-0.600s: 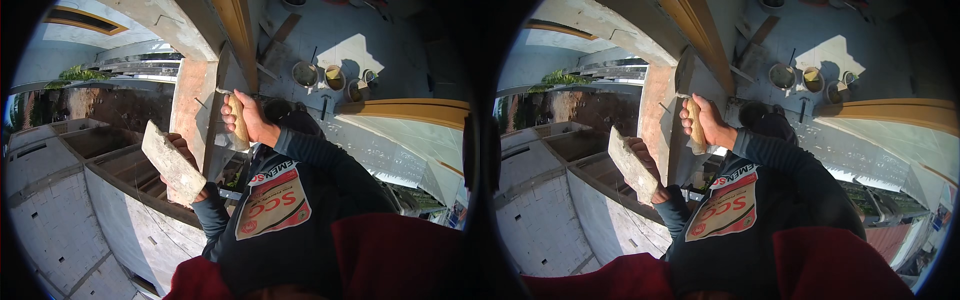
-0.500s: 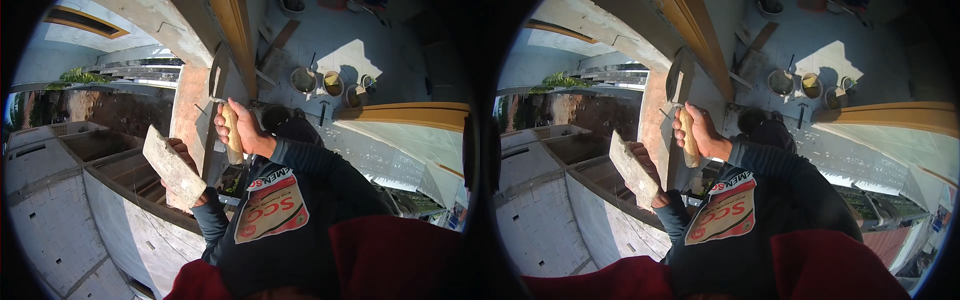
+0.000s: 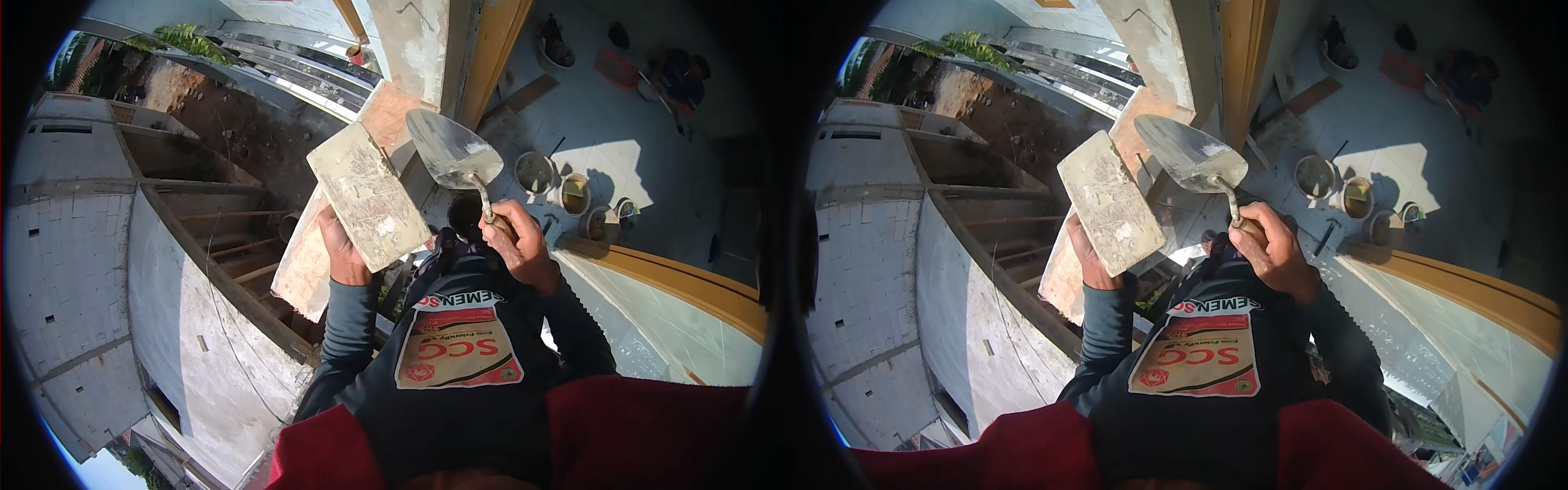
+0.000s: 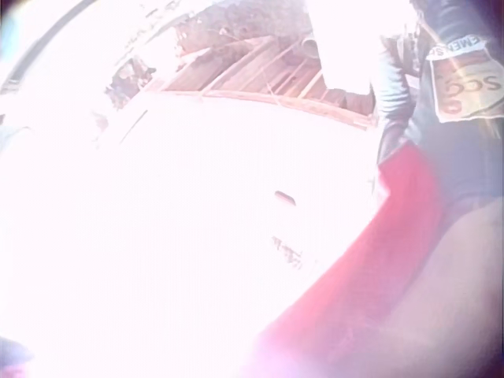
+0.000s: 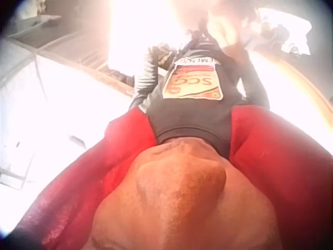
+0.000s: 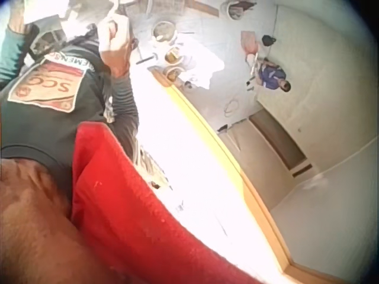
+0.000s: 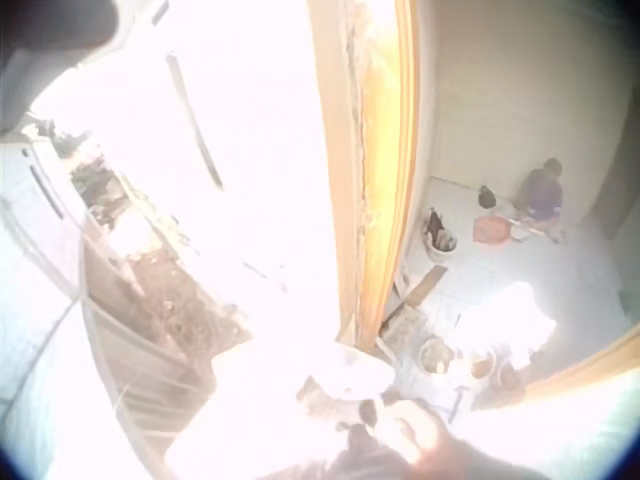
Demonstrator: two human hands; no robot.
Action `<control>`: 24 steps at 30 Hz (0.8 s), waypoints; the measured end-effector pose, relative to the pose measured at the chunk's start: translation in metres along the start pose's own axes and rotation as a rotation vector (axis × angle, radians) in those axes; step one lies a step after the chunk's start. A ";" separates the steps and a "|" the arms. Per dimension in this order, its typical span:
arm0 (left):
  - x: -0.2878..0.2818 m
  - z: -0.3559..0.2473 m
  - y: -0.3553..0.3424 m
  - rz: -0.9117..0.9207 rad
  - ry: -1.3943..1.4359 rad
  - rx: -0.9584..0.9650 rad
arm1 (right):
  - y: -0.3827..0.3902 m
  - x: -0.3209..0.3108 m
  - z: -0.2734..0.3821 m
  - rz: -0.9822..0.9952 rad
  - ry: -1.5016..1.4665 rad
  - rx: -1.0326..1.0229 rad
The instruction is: The person applies cement to a corner section of a window frame and wall using a trowel and a wooden board to smooth the surface.
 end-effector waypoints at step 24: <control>0.000 0.002 0.020 -0.215 -0.212 -0.094 | -0.042 0.055 -0.105 0.034 -1.348 0.393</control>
Point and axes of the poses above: each hand's wrist, its own y-axis away from the middle knuckle, its own x-axis out of the palm, z = x × y, the point moved 3 cm from there along -y, towards the middle knuckle, and after that the axes turned 1 degree about z, right-handed, at the moved point
